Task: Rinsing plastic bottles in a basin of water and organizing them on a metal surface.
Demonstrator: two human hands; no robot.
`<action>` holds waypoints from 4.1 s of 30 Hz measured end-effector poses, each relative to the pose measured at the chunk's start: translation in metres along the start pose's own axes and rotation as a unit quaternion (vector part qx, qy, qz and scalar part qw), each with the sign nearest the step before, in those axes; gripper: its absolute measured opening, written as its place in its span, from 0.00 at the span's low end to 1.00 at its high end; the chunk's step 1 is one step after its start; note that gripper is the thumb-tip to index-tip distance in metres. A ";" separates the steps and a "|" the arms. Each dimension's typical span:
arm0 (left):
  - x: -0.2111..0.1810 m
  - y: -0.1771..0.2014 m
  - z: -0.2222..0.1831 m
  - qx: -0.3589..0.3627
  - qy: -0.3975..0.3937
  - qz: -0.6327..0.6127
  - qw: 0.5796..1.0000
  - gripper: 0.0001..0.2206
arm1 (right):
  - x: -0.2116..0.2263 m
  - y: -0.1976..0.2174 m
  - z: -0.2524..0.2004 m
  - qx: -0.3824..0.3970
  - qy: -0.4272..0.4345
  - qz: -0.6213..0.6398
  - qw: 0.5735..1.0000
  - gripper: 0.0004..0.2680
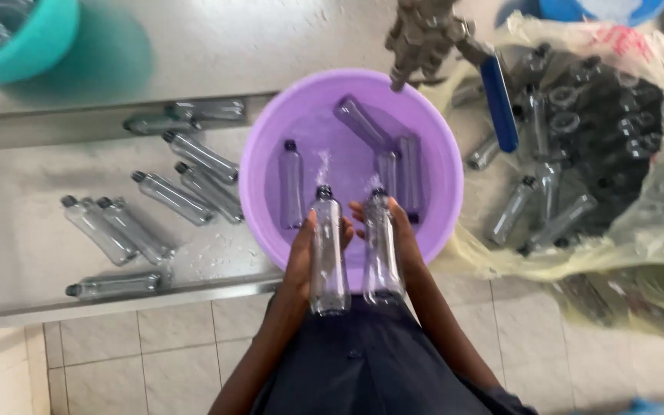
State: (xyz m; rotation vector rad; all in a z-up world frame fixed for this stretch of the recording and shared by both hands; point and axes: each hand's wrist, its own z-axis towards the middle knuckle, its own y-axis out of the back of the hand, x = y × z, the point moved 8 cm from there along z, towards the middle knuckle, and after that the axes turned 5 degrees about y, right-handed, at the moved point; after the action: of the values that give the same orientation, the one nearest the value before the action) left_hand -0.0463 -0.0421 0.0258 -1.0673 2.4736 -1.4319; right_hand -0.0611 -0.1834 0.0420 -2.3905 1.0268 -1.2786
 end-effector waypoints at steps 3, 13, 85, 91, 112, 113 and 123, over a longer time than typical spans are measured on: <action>0.008 -0.009 -0.011 0.013 0.006 0.067 0.998 0.26 | 0.039 -0.074 -0.046 -0.026 0.033 -0.079 0.996 0.32; 0.009 -0.029 -0.043 0.050 0.006 0.164 0.985 0.35 | -0.039 0.046 0.060 0.074 0.115 -0.597 0.791 0.32; -0.149 0.028 0.151 -0.142 -0.310 0.660 0.670 0.48 | -0.044 0.039 0.183 -0.038 0.117 -0.606 0.786 0.32; -0.179 0.088 0.194 -0.211 -0.275 0.691 0.634 0.46 | -0.051 0.034 0.182 -0.003 0.117 -0.616 0.779 0.29; -0.175 0.085 0.187 -0.165 -0.283 0.703 0.632 0.47 | -0.028 -0.008 0.164 -0.011 0.137 -0.600 0.788 0.32; -0.175 0.079 0.186 -0.165 -0.283 0.703 0.631 0.47 | -0.019 -0.016 0.154 -0.011 0.137 -0.600 0.788 0.32; -0.174 0.080 0.193 -0.159 -0.284 0.700 0.636 0.48 | -0.023 0.010 0.151 -0.037 0.124 -0.607 0.784 0.32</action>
State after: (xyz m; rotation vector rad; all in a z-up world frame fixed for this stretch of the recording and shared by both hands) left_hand 0.1201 -0.0508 -0.1890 0.4865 1.9594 -0.0907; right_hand 0.0464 -0.1915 -0.0662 -3.0200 -0.7130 -1.8940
